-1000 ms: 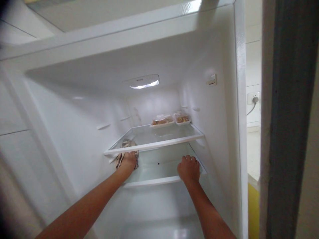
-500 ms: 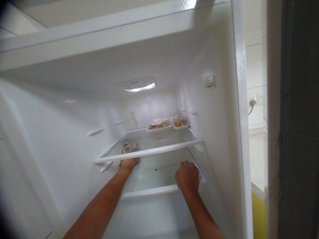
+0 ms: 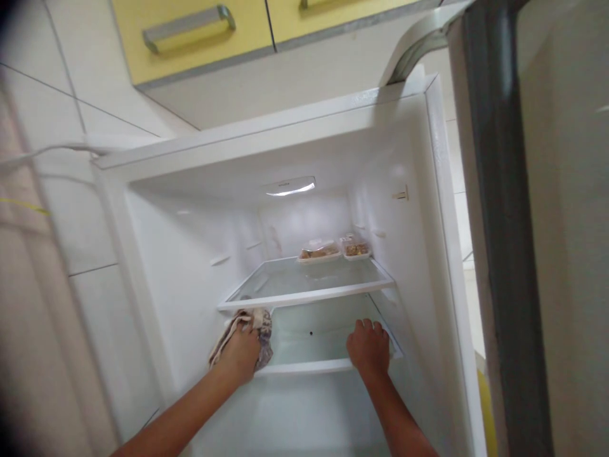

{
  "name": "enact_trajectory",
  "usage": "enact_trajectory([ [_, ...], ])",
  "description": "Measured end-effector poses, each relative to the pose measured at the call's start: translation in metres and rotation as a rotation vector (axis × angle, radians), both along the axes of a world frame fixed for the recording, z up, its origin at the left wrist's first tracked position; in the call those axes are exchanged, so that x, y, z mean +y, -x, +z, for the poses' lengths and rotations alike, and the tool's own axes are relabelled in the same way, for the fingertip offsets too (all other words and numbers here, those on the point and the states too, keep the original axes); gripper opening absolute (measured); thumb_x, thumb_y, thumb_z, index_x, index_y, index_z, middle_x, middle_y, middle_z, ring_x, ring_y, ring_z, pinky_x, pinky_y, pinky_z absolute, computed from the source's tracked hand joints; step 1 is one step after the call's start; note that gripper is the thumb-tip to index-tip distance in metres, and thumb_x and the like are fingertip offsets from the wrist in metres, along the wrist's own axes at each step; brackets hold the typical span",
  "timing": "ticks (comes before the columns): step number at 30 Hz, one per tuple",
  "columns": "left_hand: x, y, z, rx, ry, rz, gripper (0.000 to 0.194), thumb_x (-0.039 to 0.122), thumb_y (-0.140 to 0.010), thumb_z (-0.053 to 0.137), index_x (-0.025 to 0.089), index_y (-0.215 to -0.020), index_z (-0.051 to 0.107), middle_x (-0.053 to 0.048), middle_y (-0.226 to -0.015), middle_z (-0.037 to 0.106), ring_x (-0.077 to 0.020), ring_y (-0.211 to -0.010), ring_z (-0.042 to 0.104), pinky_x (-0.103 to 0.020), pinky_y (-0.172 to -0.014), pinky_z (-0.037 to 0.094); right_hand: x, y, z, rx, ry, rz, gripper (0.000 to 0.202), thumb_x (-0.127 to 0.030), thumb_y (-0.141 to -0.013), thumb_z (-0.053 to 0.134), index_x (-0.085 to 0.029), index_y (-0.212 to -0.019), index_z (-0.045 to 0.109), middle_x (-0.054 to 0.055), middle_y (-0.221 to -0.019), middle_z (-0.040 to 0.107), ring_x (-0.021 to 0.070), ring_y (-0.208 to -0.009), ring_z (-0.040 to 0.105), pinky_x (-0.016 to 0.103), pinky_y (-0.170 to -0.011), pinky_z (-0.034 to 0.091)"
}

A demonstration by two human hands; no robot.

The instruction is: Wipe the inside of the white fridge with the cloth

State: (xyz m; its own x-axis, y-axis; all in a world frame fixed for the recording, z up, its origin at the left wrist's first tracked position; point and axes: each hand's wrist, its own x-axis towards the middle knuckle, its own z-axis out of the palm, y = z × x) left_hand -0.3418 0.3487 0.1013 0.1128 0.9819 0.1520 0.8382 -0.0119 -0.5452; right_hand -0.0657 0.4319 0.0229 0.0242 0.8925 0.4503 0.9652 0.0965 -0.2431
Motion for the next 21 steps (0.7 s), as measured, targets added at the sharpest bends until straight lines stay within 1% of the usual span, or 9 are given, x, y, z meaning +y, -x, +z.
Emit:
enact_trajectory([
  [1, -0.017, -0.001, 0.002, 0.033, 0.019, 0.007, 0.042, 0.018, -0.074, 0.063, 0.014, -0.113, 0.076, -0.024, -0.130, 0.068, -0.0405, -0.138, 0.048, -0.063, -0.117, 0.023, 0.000, 0.000, 0.000, -0.004, -0.001, 0.002, 0.030, -0.020, -0.093, 0.045, -0.015, -0.108, 0.070, 0.016, -0.115, 0.070, 0.0270, -0.110, 0.063, 0.035, -0.085, 0.044],
  [3, -0.050, -0.004, 0.010, 0.099, 0.071, 0.014, 0.046, 0.021, -0.073, 0.065, 0.018, -0.118, 0.074, -0.022, -0.139, 0.063, -0.0408, -0.147, 0.037, -0.065, -0.117, 0.022, 0.000, 0.000, -0.001, -0.007, 0.001, 0.007, 0.029, -0.020, -0.093, 0.045, -0.015, -0.107, 0.070, 0.016, -0.115, 0.070, 0.0269, -0.110, 0.063, 0.035, -0.085, 0.044],
  [6, -0.093, -0.004, 0.027, 0.097, 0.148, 0.029, 0.053, 0.023, -0.071, 0.066, 0.019, -0.124, 0.071, -0.023, -0.147, 0.056, -0.0414, -0.150, 0.031, -0.066, -0.117, 0.025, 0.002, 0.000, -0.002, 0.006, 0.016, 0.015, 0.030, -0.020, -0.092, 0.046, -0.015, -0.109, 0.070, 0.017, -0.115, 0.070, 0.0273, -0.111, 0.063, 0.035, -0.086, 0.044],
  [9, -0.124, 0.002, 0.042, 0.015, 0.157, 0.051, 0.061, 0.019, -0.071, 0.063, 0.020, -0.132, 0.066, -0.019, -0.157, 0.045, -0.0398, -0.153, 0.024, -0.064, -0.117, 0.028, 0.003, 0.000, -0.004, 0.005, 0.013, 0.013, 0.031, -0.019, -0.093, 0.046, -0.014, -0.111, 0.070, 0.017, -0.116, 0.070, 0.0281, -0.111, 0.063, 0.036, -0.086, 0.044],
  [11, -0.138, 0.007, 0.048, -0.023, 0.155, 0.072, 0.065, 0.019, -0.071, 0.062, 0.022, -0.136, 0.062, -0.015, -0.162, 0.037, -0.0380, -0.156, 0.016, -0.063, -0.117, 0.030, 0.003, 0.001, -0.004, -0.009, -0.001, 0.008, 0.030, -0.019, -0.093, 0.046, -0.014, -0.109, 0.070, 0.017, -0.115, 0.070, 0.0282, -0.111, 0.063, 0.036, -0.086, 0.044],
  [14, -0.144, 0.008, 0.054, -0.033, 0.159, 0.096, 0.065, 0.019, -0.071, 0.060, 0.022, -0.136, 0.062, -0.014, -0.164, 0.034, -0.0360, -0.157, 0.011, -0.061, -0.118, 0.030, 0.003, 0.001, -0.004, -0.019, -0.006, 0.008, 0.030, -0.020, -0.093, 0.046, -0.015, -0.108, 0.070, 0.017, -0.114, 0.070, 0.0284, -0.109, 0.064, 0.036, -0.084, 0.045],
  [16, -0.139, 0.002, 0.055, -0.012, 0.155, 0.097, 0.063, 0.019, -0.073, 0.059, 0.019, -0.136, 0.062, -0.017, -0.162, 0.037, -0.0366, -0.156, 0.014, -0.061, -0.117, 0.031, 0.002, 0.001, -0.004, -0.016, -0.004, 0.016, 0.030, -0.020, -0.093, 0.045, -0.014, -0.109, 0.070, 0.018, -0.114, 0.070, 0.0287, -0.108, 0.064, 0.037, -0.083, 0.045],
  [19, -0.119, -0.006, 0.051, 0.051, 0.149, 0.070, 0.060, 0.021, -0.075, 0.060, 0.013, -0.134, 0.062, -0.025, -0.157, 0.042, -0.0396, -0.154, 0.023, -0.062, -0.114, 0.033, 0.002, 0.000, -0.003, -0.013, 0.003, 0.020, 0.031, -0.019, -0.093, 0.043, -0.013, -0.108, 0.070, 0.017, -0.113, 0.070, 0.0292, -0.108, 0.064, 0.037, -0.083, 0.045],
  [21, -0.098, -0.007, 0.043, 0.090, 0.143, 0.044, 0.055, 0.020, -0.075, 0.061, 0.009, -0.129, 0.066, -0.029, -0.150, 0.049, -0.0411, -0.151, 0.028, -0.062, -0.113, 0.034, 0.001, 0.000, -0.002, -0.019, 0.005, 0.023, 0.031, -0.018, -0.093, 0.043, -0.013, -0.107, 0.070, 0.017, -0.112, 0.070, 0.0292, -0.108, 0.064, 0.037, -0.083, 0.045],
])
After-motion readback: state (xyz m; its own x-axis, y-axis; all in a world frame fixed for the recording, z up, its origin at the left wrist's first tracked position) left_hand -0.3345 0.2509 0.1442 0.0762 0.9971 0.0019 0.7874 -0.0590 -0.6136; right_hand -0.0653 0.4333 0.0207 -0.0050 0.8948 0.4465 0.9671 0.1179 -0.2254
